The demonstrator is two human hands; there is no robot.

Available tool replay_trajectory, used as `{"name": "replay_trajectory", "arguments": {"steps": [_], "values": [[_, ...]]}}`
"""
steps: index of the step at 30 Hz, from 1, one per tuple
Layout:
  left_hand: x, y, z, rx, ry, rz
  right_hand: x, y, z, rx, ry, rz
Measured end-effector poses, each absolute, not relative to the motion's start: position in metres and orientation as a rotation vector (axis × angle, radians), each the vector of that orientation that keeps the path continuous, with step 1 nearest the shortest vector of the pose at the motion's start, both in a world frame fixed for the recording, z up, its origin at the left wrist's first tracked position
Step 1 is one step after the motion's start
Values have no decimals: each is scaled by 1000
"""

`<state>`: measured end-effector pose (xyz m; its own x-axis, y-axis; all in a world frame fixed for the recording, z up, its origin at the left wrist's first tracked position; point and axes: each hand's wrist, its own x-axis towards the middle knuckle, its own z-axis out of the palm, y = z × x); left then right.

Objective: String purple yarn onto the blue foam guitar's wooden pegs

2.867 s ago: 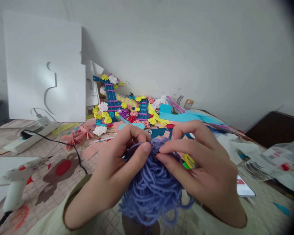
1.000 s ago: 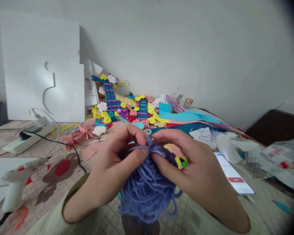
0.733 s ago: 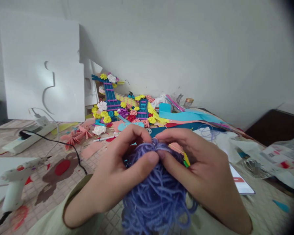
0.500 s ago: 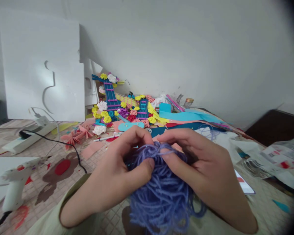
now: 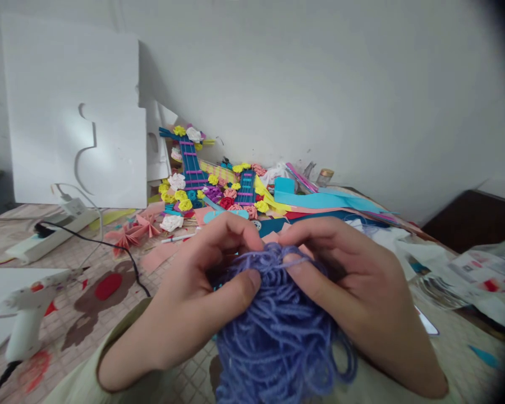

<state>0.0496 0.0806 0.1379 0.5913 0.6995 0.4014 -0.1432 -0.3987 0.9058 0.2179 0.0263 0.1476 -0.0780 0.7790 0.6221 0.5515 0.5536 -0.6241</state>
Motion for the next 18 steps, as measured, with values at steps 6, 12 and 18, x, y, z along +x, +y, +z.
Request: {"name": "replay_trajectory", "arguments": {"steps": [6, 12, 18], "values": [[52, 80, 141, 1725, 466, 1122, 220, 26, 146, -1045, -1785, 177], [52, 79, 135, 1836, 534, 1258, 218, 27, 146, -1023, -1799, 134], [50, 80, 137, 2064, 582, 1478, 216, 28, 143, -1047, -1780, -9]]}}
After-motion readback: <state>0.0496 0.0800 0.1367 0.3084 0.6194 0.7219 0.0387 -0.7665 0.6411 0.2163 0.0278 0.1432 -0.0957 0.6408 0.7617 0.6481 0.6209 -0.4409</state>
